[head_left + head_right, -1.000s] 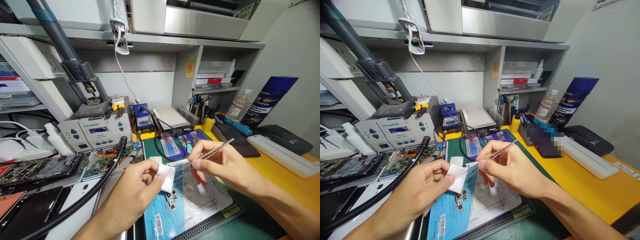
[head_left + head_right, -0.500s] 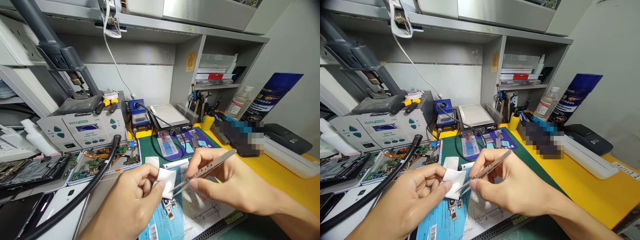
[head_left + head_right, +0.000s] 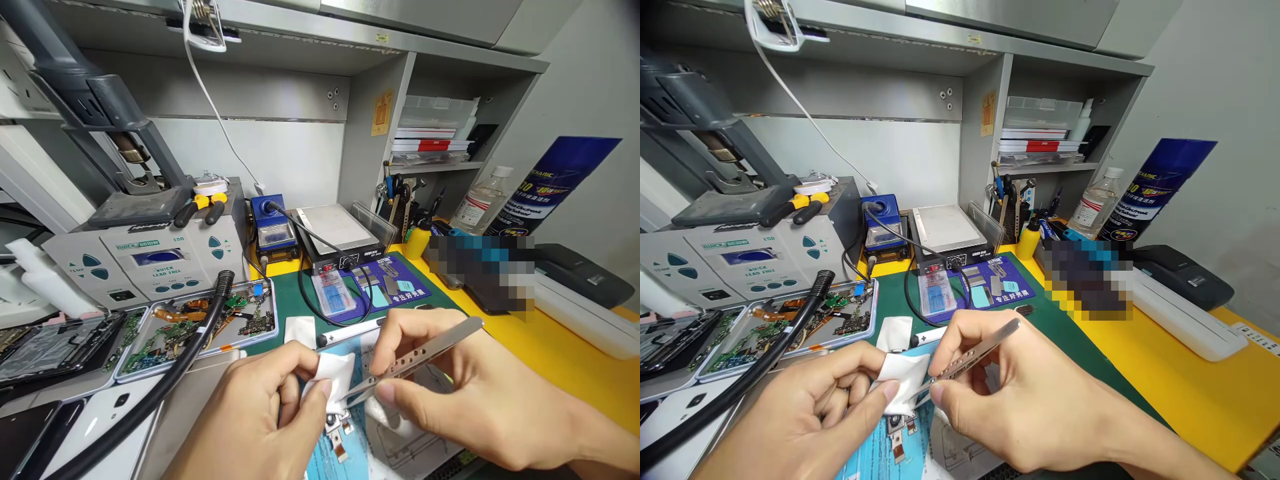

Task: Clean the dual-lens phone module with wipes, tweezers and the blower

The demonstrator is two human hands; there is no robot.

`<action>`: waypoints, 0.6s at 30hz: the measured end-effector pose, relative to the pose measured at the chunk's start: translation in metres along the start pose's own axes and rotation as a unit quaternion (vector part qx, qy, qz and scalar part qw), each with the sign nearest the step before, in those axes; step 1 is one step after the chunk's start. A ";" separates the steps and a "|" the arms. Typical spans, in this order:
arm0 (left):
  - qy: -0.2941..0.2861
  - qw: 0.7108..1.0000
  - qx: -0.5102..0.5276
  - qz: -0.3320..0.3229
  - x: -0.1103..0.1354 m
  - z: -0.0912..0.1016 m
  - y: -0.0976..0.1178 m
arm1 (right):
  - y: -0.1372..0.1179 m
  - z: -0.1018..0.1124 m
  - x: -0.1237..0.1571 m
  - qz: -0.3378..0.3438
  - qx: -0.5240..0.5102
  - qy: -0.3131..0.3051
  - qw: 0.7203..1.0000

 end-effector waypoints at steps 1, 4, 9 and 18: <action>0.004 1.000 -0.004 -0.005 0.000 0.000 0.000 | 0.000 0.000 0.000 0.004 0.009 -0.002 1.000; 0.017 1.000 -0.014 -0.018 0.001 0.001 0.001 | -0.001 0.000 -0.001 0.017 0.046 0.001 0.999; 0.025 0.998 -0.042 -0.032 0.000 0.000 0.002 | -0.003 0.001 0.002 0.030 0.055 0.002 0.998; -0.036 0.991 0.114 0.054 -0.001 0.013 0.007 | 0.001 0.021 0.003 0.052 -0.142 0.107 0.983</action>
Point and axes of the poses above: each hand's wrist, its own x-axis away from the middle knuckle, its own z-axis out of the back of the hand, y = z × x, the point moved 2 cm from there along -x, towards the middle knuckle, and after that the axes turned 10 degrees about z, right-handed, at the moved point
